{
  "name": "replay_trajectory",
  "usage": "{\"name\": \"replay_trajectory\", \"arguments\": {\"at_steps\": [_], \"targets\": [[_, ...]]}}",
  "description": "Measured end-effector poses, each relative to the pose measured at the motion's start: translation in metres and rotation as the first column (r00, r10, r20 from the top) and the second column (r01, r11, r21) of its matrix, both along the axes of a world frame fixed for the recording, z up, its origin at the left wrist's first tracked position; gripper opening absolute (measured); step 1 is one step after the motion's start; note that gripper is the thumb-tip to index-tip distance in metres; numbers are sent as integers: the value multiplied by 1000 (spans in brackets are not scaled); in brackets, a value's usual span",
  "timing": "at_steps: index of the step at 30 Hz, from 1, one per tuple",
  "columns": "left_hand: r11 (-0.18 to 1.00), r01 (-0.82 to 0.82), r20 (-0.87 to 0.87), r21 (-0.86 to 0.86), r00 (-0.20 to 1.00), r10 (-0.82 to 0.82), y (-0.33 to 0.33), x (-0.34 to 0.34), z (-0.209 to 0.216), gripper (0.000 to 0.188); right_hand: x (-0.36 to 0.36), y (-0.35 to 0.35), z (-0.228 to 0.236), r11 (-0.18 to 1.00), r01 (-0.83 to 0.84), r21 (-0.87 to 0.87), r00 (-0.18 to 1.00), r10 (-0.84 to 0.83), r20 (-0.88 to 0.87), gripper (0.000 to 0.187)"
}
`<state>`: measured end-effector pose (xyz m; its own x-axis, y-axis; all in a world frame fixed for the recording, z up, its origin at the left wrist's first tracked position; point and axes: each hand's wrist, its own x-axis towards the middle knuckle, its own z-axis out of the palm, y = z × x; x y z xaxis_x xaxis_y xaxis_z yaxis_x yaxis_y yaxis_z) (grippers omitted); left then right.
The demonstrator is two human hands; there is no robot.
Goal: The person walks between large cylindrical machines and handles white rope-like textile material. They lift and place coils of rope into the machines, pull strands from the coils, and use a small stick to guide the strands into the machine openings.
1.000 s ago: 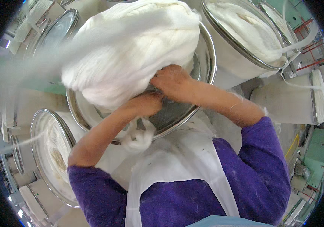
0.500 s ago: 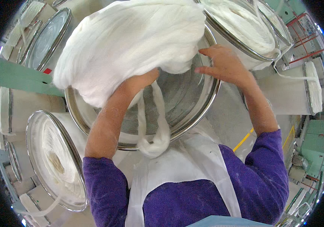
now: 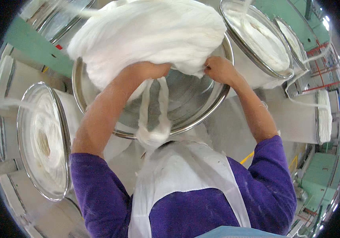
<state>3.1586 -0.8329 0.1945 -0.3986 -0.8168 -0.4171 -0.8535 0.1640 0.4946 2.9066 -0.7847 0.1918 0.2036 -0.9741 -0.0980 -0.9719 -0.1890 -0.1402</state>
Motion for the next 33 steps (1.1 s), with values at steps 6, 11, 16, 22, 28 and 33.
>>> {"name": "replay_trajectory", "arguments": {"at_steps": [6,11,16,22,28,33], "targets": [[998,-52,36,42,998,51,-16,-11,24,17,-1,19,30,970,-127,206,992,121,40,36],[995,51,46,-85,998,-47,-3,-19,38,24,35,19,28,982,-101,160,990,115,-84,55],[995,-48,64,-85,997,54,9,-14,43,34,50,3,6,921,-284,268,957,289,21,63],[979,-111,-48,-173,993,104,3,5,39,49,42,15,7,774,-541,330,841,501,202,54],[941,60,108,-334,994,-25,-17,14,20,42,1,59,51,728,-629,271,627,271,730,41],[938,90,67,-335,995,-71,-17,19,19,37,-111,157,59,879,-473,63,-19,-81,997,53]]}}
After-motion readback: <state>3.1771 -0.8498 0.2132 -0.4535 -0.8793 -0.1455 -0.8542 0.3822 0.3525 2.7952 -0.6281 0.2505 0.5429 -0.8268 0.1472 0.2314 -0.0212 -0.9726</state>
